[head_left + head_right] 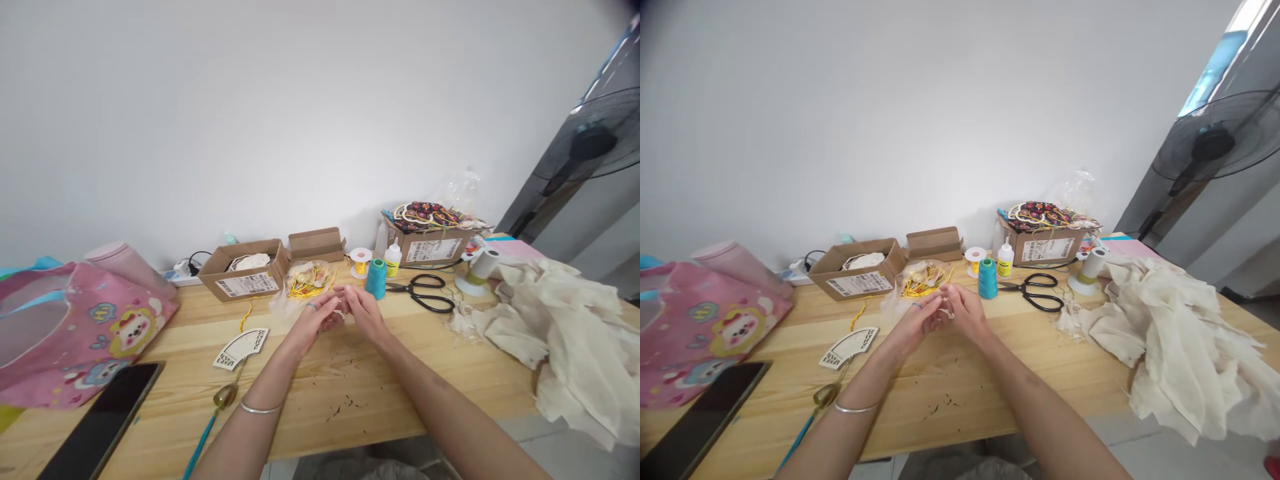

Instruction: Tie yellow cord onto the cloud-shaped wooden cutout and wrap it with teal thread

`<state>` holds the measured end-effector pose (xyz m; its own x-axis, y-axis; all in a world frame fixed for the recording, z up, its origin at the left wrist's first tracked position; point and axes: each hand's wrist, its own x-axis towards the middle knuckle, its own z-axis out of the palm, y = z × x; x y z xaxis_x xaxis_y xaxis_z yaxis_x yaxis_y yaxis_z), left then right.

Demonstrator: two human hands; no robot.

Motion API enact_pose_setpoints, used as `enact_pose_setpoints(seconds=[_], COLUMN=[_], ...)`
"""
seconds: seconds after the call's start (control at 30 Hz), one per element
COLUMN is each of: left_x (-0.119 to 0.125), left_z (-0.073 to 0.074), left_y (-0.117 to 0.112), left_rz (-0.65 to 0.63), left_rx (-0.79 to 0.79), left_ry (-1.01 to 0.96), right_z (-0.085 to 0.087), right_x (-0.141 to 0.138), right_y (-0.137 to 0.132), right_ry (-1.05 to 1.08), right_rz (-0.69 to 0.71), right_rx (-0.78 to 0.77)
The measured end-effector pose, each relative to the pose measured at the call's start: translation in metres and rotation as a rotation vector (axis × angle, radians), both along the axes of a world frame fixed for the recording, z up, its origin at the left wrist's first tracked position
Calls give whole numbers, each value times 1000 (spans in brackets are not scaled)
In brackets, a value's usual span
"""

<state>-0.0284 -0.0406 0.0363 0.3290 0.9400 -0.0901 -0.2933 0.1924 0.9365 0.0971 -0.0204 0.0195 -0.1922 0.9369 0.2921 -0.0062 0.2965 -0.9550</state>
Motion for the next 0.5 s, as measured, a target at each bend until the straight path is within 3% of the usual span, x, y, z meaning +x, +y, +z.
enact_pose_setpoints(seconds=[0.13,0.3,0.4,0.5], left_x=[-2,-11,-22,-35], left_z=[0,2,3,7], left_y=[0,2,6,11], left_rz=[-18,-70,-66,50], left_rx=[42,45,-60,-91], left_ry=[148,215,-36,-434], right_z=[3,21,31,39], right_x=[2,17,31,41], right_y=[3,4,5,6], right_ry=[96,174,261,404], right_rz=[116,269,324,349], right_rx=[-68,-197,-247,-254])
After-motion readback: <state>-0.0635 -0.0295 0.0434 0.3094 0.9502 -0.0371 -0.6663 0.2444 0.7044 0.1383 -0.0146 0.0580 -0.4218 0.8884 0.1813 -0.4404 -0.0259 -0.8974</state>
